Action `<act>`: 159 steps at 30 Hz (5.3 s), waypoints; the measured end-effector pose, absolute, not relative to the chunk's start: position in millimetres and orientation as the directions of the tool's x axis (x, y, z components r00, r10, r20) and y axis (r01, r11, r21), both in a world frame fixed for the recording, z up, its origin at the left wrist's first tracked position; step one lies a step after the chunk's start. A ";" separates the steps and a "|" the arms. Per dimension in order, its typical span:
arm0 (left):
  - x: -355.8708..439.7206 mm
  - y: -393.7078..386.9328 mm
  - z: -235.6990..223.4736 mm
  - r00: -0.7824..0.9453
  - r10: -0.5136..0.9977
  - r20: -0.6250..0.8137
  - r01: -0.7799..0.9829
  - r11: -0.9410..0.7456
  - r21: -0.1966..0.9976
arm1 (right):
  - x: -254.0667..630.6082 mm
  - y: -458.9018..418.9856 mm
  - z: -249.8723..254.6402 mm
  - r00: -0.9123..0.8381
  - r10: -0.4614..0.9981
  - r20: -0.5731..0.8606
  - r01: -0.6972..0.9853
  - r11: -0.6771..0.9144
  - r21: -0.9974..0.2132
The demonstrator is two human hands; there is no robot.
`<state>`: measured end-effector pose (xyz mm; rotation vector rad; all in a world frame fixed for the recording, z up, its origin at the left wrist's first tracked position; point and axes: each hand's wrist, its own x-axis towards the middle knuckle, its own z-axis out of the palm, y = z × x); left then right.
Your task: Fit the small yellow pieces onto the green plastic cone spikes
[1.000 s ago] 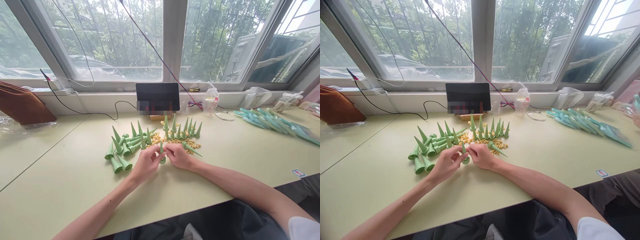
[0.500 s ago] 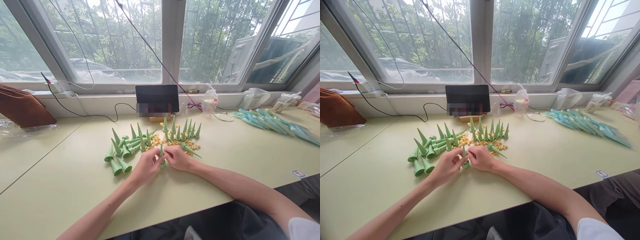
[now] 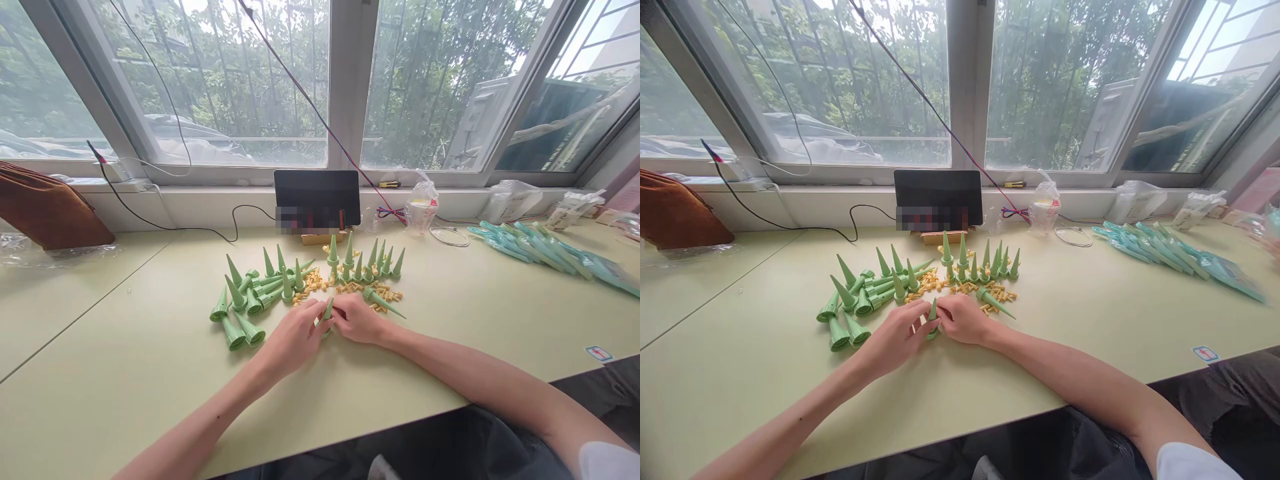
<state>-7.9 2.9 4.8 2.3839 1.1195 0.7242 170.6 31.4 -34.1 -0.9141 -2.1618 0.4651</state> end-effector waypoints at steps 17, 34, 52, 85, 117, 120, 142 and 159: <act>-7.9 6.0 9.1 0.439 0.889 0.130 0.374 -0.313 0.873 | 169.6 29.8 -32.4 -0.433 0.717 0.546 0.428 0.697 -0.576; -6.7 6.4 2.6 0.442 0.846 0.299 0.544 -0.518 0.660 | 169.6 29.9 -31.2 -0.438 0.711 0.550 0.420 0.703 -0.574; -4.9 0.8 5.3 0.491 0.820 0.294 0.633 -0.568 0.526 | 171.2 30.8 -32.2 -0.448 0.718 0.533 0.426 0.695 -0.579; -4.4 1.2 11.2 0.469 0.852 0.231 0.495 -0.471 0.731 | 171.2 28.0 -29.0 -0.440 0.700 0.563 0.415 0.714 -0.564; -2.9 -0.8 9.5 0.501 0.806 0.314 0.567 -0.580 0.585 | 173.4 28.0 -29.3 -0.480 0.710 0.515 0.448 0.703 -0.552; -2.4 -2.3 10.7 0.523 0.795 0.307 0.577 -0.595 0.559 | 174.3 27.1 -27.1 -0.482 0.713 0.509 0.455 0.700 -0.550; -5.0 2.7 3.5 0.571 0.709 0.413 0.530 -0.703 0.473 | 176.0 28.6 -28.1 -0.416 0.731 0.540 0.434 0.682 -0.589; -4.1 6.7 12.1 0.399 0.911 0.106 0.211 -0.204 0.956 | 173.3 25.9 -28.9 -0.397 0.711 0.580 0.431 0.703 -0.566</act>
